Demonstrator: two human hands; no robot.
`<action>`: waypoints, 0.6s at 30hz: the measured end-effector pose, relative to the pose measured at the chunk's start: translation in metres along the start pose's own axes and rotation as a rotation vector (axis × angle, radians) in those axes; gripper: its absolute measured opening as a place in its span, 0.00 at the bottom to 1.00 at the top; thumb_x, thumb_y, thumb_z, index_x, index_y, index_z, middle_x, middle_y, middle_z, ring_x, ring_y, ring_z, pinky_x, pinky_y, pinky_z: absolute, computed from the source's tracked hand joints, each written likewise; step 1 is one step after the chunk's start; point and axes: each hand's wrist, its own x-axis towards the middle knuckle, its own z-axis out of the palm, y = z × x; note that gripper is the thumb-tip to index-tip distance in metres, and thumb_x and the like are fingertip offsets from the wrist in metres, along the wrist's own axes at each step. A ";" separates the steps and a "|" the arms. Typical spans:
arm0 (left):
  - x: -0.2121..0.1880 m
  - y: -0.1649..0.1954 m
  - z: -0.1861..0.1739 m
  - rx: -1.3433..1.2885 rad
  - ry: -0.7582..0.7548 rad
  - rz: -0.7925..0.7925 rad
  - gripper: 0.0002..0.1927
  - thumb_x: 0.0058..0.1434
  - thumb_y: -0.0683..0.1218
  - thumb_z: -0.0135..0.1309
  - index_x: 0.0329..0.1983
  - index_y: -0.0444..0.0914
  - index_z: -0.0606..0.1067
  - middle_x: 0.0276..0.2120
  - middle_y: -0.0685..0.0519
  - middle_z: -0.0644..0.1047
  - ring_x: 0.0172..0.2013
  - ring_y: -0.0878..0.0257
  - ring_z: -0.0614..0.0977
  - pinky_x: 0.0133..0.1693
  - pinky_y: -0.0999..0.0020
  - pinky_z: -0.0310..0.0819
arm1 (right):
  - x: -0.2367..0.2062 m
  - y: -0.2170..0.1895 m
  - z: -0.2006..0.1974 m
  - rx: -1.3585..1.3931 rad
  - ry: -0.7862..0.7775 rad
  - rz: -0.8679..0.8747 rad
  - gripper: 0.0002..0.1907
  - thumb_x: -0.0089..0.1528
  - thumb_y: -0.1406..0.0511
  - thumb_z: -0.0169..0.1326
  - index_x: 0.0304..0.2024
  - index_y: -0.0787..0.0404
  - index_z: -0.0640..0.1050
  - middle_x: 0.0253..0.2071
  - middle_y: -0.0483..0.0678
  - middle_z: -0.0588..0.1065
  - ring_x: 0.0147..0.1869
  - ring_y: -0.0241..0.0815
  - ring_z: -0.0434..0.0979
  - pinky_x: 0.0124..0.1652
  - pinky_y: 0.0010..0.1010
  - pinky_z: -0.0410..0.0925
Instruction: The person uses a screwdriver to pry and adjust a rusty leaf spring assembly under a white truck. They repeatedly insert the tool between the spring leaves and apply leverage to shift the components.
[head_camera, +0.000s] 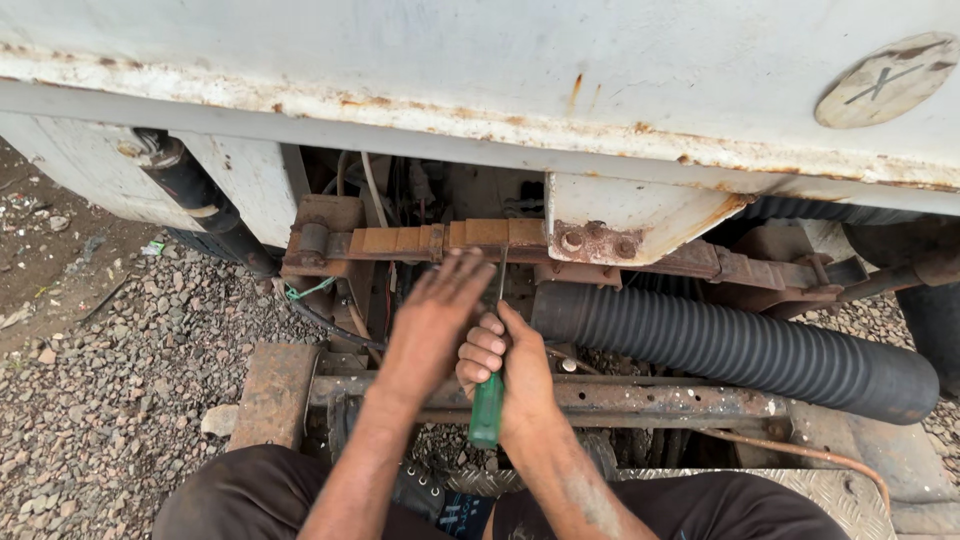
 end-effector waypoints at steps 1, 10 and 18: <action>-0.001 0.002 -0.011 0.012 0.020 -0.037 0.28 0.56 0.36 0.49 0.62 0.36 0.74 0.63 0.44 0.75 0.66 0.45 0.74 0.67 0.49 0.63 | 0.000 -0.001 -0.001 0.011 -0.014 0.022 0.20 0.71 0.55 0.43 0.25 0.51 0.64 0.16 0.35 0.59 0.17 0.28 0.57 0.18 0.20 0.56; -0.031 0.061 -0.026 -0.642 0.459 0.110 0.14 0.68 0.48 0.44 0.34 0.37 0.76 0.32 0.47 0.81 0.41 0.55 0.86 0.64 0.48 0.74 | 0.004 -0.012 -0.008 -0.062 -0.045 -0.018 0.22 0.72 0.57 0.47 0.23 0.53 0.65 0.18 0.35 0.60 0.18 0.30 0.57 0.20 0.20 0.58; -0.041 0.080 -0.001 -0.662 0.473 0.179 0.12 0.57 0.44 0.56 0.20 0.36 0.71 0.23 0.48 0.73 0.30 0.55 0.77 0.48 0.55 0.75 | 0.000 -0.008 -0.005 -0.062 -0.119 0.029 0.21 0.70 0.51 0.44 0.25 0.52 0.63 0.20 0.36 0.58 0.25 0.32 0.55 0.30 0.24 0.63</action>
